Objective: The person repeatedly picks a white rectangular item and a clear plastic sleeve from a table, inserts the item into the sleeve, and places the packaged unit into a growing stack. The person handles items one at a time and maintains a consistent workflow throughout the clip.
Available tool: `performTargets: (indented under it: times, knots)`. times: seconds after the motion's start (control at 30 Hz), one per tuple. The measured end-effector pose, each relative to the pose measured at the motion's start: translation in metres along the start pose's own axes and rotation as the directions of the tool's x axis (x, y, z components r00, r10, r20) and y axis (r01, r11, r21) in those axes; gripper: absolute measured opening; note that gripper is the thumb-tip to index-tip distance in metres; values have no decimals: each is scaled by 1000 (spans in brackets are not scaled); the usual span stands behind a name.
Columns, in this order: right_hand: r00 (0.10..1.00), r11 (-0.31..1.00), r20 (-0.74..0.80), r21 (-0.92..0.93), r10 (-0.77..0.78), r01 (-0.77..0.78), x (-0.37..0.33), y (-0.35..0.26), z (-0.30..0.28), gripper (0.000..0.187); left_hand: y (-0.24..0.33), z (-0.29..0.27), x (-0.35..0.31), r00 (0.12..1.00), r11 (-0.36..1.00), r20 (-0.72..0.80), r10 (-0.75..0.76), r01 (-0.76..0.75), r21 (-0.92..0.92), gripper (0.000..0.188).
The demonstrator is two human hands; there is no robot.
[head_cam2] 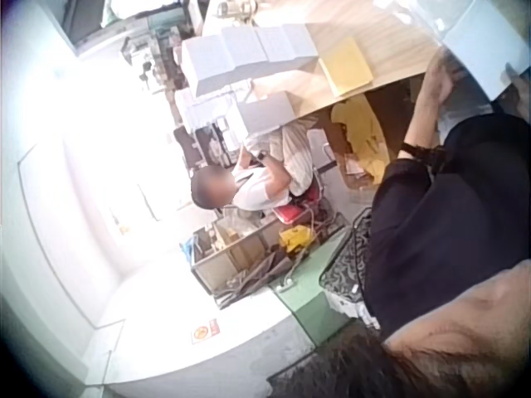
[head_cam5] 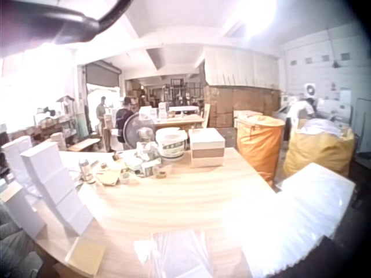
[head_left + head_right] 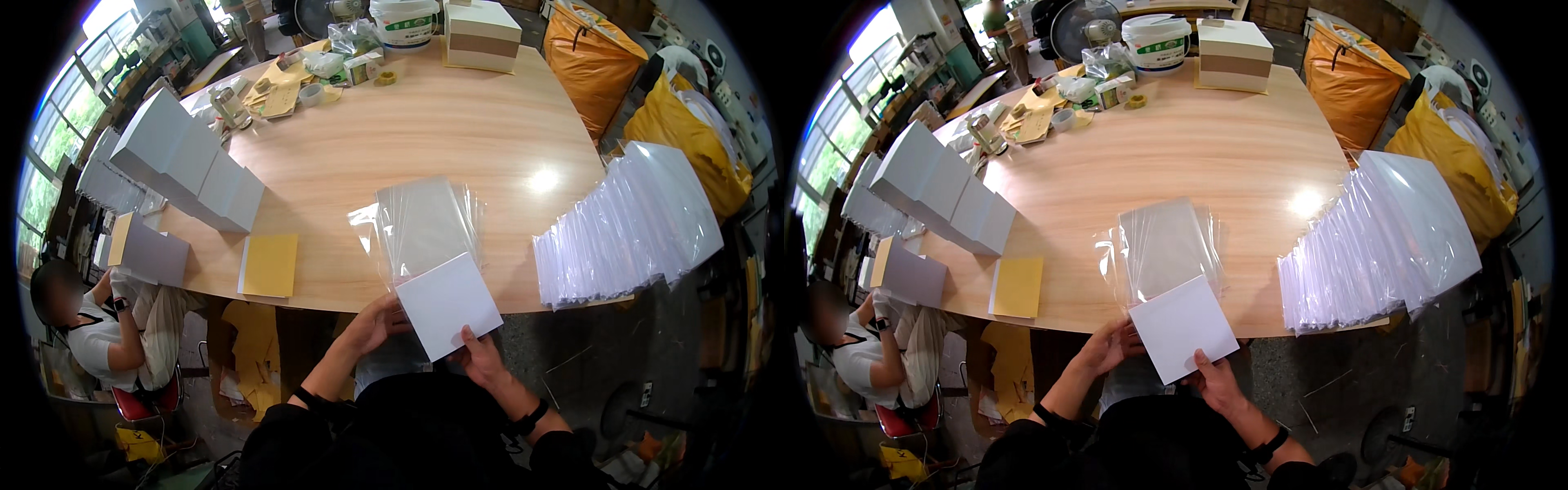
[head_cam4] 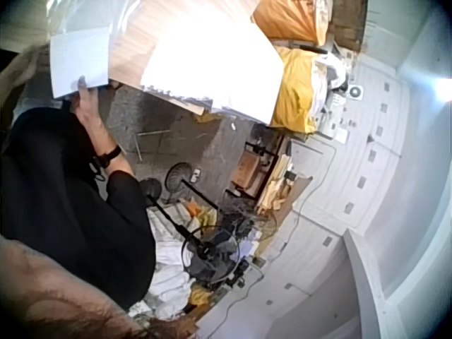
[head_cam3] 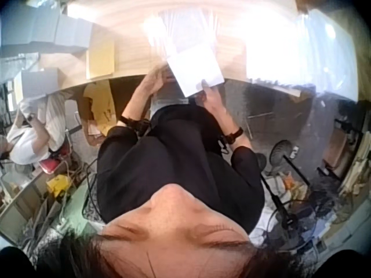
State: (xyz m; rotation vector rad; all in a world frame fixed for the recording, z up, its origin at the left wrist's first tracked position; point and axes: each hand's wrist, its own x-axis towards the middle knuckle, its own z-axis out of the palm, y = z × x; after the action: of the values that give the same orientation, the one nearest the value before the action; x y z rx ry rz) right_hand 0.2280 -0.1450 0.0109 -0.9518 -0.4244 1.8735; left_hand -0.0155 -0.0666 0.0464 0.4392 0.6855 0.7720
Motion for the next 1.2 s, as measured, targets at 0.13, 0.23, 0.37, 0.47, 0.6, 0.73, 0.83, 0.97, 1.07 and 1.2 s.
performTargets:
  times: [0.13, 0.23, 0.37, 0.47, 0.6, 0.73, 0.83, 0.97, 1.07, 1.2]
  knots:
    - [996, 992, -64, -107, -70, 62, -3, 16, 14, 41, -22, 8, 25, 984, 986, -115, 140, -148, -70, 49]
    - [988, 957, -143, -289, -59, 16, -2, 25, 14, 41, -27, 6, 31, 970, 989, -201, 138, -144, -16, 43]
    - [988, 930, -144, -350, 61, -108, -3, 15, 14, 41, -31, 2, 28, 977, 990, -160, 142, -140, 26, 41]
    - [987, 956, -144, -272, 72, -110, 4, 14, 23, 39, -42, 0, 20, 989, 999, -140, 46, -44, 17, 42]
    - [993, 967, -88, -236, 75, -94, 14, 16, 26, 36, -69, -18, 13, 996, 996, -3, -88, 88, -20, 40]
    - [981, 981, -34, -30, 189, -190, 2, 7, 32, 36, -56, -13, 5, 972, 984, -153, -177, 176, -16, 40]
    - [964, 962, -41, 87, 263, -258, -9, 3, 29, 35, -53, -15, 2, 981, 983, -150, -127, 144, 111, 44]
    - [980, 987, -129, -19, 155, -159, -8, 16, 31, 35, -55, -16, -1, 980, 982, -123, -159, 169, 78, 45]
    - [985, 947, -155, -297, 77, -121, 1, 26, 18, 33, -60, -23, 4, 975, 982, -137, -175, 183, 48, 44]
    - [982, 607, -187, -784, -33, -129, 0, 9, -14, 33, -41, -20, -3, 944, 955, -167, -286, 295, 33, 41]
